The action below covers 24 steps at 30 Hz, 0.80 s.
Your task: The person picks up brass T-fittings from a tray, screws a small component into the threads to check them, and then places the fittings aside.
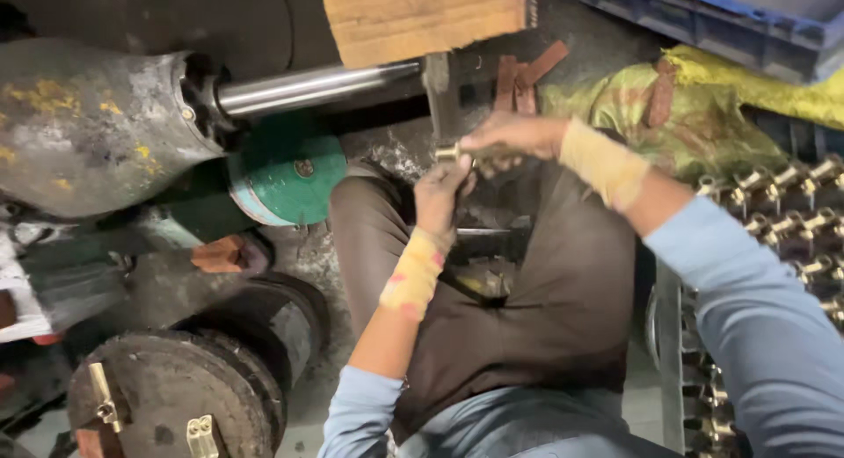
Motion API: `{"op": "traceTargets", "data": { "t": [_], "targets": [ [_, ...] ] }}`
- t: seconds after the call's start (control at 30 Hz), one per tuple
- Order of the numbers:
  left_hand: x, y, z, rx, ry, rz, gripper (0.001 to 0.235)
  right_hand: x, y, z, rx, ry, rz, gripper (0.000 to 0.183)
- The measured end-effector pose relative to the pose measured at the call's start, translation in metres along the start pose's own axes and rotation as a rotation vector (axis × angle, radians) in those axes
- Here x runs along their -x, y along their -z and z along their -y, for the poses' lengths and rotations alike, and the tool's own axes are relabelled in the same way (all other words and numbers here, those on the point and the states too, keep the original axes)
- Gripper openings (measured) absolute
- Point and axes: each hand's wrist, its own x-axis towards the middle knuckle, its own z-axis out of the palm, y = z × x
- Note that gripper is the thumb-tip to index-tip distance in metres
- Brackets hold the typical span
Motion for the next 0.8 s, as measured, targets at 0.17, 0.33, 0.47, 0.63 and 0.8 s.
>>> {"op": "traceTargets", "data": {
  "t": [0.17, 0.33, 0.47, 0.63, 0.8],
  "targets": [
    [0.106, 0.008, -0.032, -0.431, -0.158, 0.109, 0.011, 0.109, -0.098, -0.029, -0.152, 0.265, -0.089, 0.032],
    [0.123, 0.012, -0.049, -0.477, -0.245, 0.268, 0.009, 0.194, -0.175, -0.056, -0.591, 0.558, -0.289, 0.043],
    [0.117, 0.023, -0.025, -0.5, -0.016, 0.138, 0.019, 0.261, -0.196, -0.123, -0.977, 0.83, -0.656, 0.045],
    [0.096, 0.043, -0.02, -0.257, -0.071, 0.263, 0.019, 0.341, -0.195, -0.191, -0.504, 0.758, -1.439, 0.046],
    [0.089, 0.051, -0.011, -0.266, -0.097, 0.305, 0.018, 0.36, -0.174, -0.258, -0.204, 0.66, -1.714, 0.043]
  ]
}}
